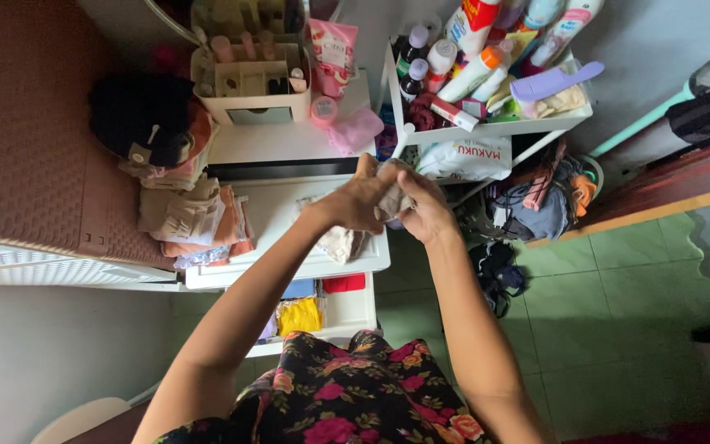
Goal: The person folds several pieces of clothing, including a checkered shirt, a dark blue garment, a light purple top, and a pink item, on a white dresser. Each item is folded and placed into an open drawer.
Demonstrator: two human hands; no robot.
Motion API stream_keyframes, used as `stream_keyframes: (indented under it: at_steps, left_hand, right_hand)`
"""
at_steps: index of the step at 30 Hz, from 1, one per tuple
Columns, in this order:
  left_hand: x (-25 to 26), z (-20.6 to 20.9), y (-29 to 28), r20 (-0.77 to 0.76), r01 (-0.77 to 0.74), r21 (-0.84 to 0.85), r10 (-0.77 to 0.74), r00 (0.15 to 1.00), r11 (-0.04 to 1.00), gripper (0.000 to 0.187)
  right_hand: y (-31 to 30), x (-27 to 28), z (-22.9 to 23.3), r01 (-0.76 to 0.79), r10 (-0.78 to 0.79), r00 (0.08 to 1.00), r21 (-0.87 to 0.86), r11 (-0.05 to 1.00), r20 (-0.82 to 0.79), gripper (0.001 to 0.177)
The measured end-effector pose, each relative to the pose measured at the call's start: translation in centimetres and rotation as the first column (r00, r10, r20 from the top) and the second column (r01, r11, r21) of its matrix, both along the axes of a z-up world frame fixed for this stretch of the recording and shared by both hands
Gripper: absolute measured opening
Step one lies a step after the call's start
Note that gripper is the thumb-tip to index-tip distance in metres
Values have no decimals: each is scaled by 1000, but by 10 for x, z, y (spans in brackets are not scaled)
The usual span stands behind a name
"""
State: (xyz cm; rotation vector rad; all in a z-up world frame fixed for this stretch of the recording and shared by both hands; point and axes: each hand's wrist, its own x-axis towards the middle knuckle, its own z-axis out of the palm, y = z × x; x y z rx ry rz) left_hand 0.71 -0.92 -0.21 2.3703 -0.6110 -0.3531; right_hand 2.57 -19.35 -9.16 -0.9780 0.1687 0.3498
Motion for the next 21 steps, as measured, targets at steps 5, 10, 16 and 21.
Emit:
stream_keyframes:
  at_steps: [5,10,16,21]
  left_hand:
    - [1,10,-3,-79,78,-133,-89,993,988,80]
    - [6,-33,21,-218,4,-257,-62,974,966,29]
    - [23,-80,55,-378,-461,-552,284,881,695,23]
    - [-3,-19,108,-471,-686,-720,654,592,103,24]
  right_hand:
    - [-3,17,-28,52,-51,999,74,996,-13,21]
    - [-4,22,-36,94,-77,994,239,967,-78,20]
    - [-63,22,-57,95,-117,966,-108,990,-228,9]
    - [-204,46,-99,353,-455,868,-398,847,-198,29]
